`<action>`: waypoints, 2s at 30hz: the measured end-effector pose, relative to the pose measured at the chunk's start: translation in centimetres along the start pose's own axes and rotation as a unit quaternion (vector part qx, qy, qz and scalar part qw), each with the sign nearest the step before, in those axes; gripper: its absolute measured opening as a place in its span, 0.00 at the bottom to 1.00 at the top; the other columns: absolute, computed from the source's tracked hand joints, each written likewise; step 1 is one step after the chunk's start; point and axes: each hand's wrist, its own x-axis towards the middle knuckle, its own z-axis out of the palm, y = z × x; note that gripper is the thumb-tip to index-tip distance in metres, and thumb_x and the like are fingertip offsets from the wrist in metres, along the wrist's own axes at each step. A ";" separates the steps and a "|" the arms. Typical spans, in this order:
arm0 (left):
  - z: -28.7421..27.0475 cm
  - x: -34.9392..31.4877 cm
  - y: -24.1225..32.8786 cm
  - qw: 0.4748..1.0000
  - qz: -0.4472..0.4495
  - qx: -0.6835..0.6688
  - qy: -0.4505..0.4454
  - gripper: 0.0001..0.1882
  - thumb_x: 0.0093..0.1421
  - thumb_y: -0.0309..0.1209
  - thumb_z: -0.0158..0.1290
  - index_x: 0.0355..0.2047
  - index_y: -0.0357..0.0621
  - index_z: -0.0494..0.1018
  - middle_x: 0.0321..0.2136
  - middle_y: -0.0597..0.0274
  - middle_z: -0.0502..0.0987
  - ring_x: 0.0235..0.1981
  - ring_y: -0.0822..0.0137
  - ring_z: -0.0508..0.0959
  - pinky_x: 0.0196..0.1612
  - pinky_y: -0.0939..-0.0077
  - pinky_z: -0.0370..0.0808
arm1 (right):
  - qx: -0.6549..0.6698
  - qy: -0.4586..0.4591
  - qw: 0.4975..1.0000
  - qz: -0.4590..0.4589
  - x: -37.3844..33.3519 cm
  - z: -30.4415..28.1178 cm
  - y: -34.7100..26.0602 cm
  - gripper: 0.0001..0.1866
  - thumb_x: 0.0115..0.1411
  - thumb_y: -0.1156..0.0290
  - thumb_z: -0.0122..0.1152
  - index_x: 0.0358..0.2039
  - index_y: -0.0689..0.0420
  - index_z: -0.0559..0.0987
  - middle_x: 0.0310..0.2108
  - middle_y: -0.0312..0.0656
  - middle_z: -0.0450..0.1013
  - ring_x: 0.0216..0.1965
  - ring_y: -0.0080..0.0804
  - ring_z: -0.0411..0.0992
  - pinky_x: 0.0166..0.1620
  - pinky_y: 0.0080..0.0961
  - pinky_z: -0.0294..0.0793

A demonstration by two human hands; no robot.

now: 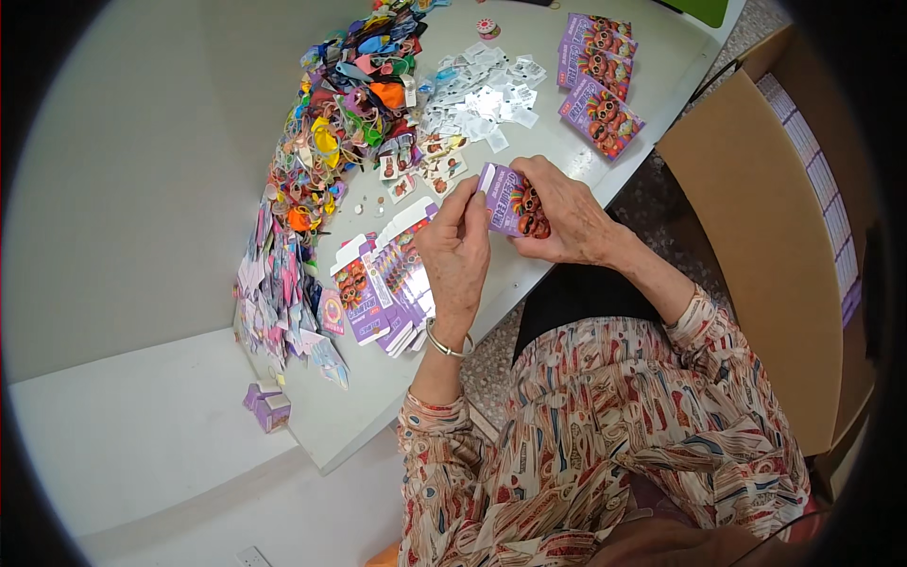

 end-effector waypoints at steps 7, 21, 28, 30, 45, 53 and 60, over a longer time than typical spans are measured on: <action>-0.1 -0.7 -0.5 1.000 -0.001 0.008 0.005 0.12 0.61 0.24 0.53 0.44 0.35 0.77 0.20 0.70 0.74 0.21 0.83 0.66 0.24 0.85 0.64 | -0.027 -0.007 0.999 -0.045 -0.6 0.0 0.4 0.43 0.40 0.70 0.70 0.56 0.61 0.58 0.48 0.54 0.65 0.47 0.55 0.68 0.48 0.39 0.71; 1.0 -2.9 0.1 0.953 0.190 0.230 -0.049 0.23 0.55 0.16 0.48 0.53 0.29 0.67 0.45 0.39 0.74 0.48 0.44 0.75 0.51 0.60 0.73 | -0.079 -0.007 0.995 -0.069 -1.6 0.7 -0.1 0.48 0.42 0.68 0.70 0.60 0.67 0.53 0.53 0.57 0.62 0.50 0.54 0.67 0.50 0.39 0.71; 0.8 -2.9 0.2 0.976 0.126 0.164 -0.071 0.22 0.56 0.14 0.49 0.53 0.33 0.68 0.50 0.44 0.73 0.51 0.50 0.75 0.53 0.63 0.72 | -0.056 -0.043 0.997 -0.037 -1.1 -0.1 -0.6 0.48 0.43 0.68 0.71 0.61 0.58 0.53 0.54 0.56 0.60 0.49 0.58 0.67 0.47 0.40 0.73; 0.3 -1.9 -0.7 0.995 0.043 -0.004 -0.085 0.20 0.59 0.16 0.50 0.53 0.33 0.69 0.49 0.48 0.75 0.49 0.58 0.76 0.52 0.68 0.73 | -0.081 -0.070 0.994 -0.012 -1.2 -0.4 -0.6 0.47 0.43 0.68 0.71 0.60 0.57 0.54 0.54 0.55 0.60 0.48 0.58 0.68 0.46 0.39 0.73; -1.6 -0.7 -0.2 0.935 -0.188 -0.278 -0.118 0.11 0.58 0.21 0.57 0.43 0.36 0.78 0.41 0.58 0.80 0.39 0.74 0.78 0.45 0.82 0.75 | -0.004 -0.005 0.999 -0.053 -1.7 -0.1 0.4 0.44 0.45 0.68 0.69 0.59 0.56 0.54 0.51 0.55 0.61 0.45 0.57 0.68 0.42 0.39 0.73; -1.7 -1.0 0.0 0.907 -0.248 -0.322 -0.107 0.12 0.57 0.22 0.58 0.43 0.36 0.78 0.38 0.57 0.81 0.36 0.72 0.80 0.43 0.80 0.78 | -0.024 -0.035 0.997 -0.057 -1.9 -0.2 0.6 0.47 0.44 0.68 0.69 0.61 0.56 0.51 0.55 0.58 0.58 0.46 0.59 0.68 0.42 0.40 0.74; -1.2 -1.7 0.4 0.936 -0.206 -0.271 -0.091 0.11 0.60 0.23 0.56 0.43 0.33 0.77 0.40 0.54 0.80 0.39 0.69 0.80 0.47 0.73 0.78 | -0.025 -0.012 0.998 -0.048 -2.1 -0.1 0.4 0.44 0.44 0.65 0.68 0.60 0.54 0.56 0.55 0.55 0.58 0.45 0.57 0.70 0.42 0.41 0.76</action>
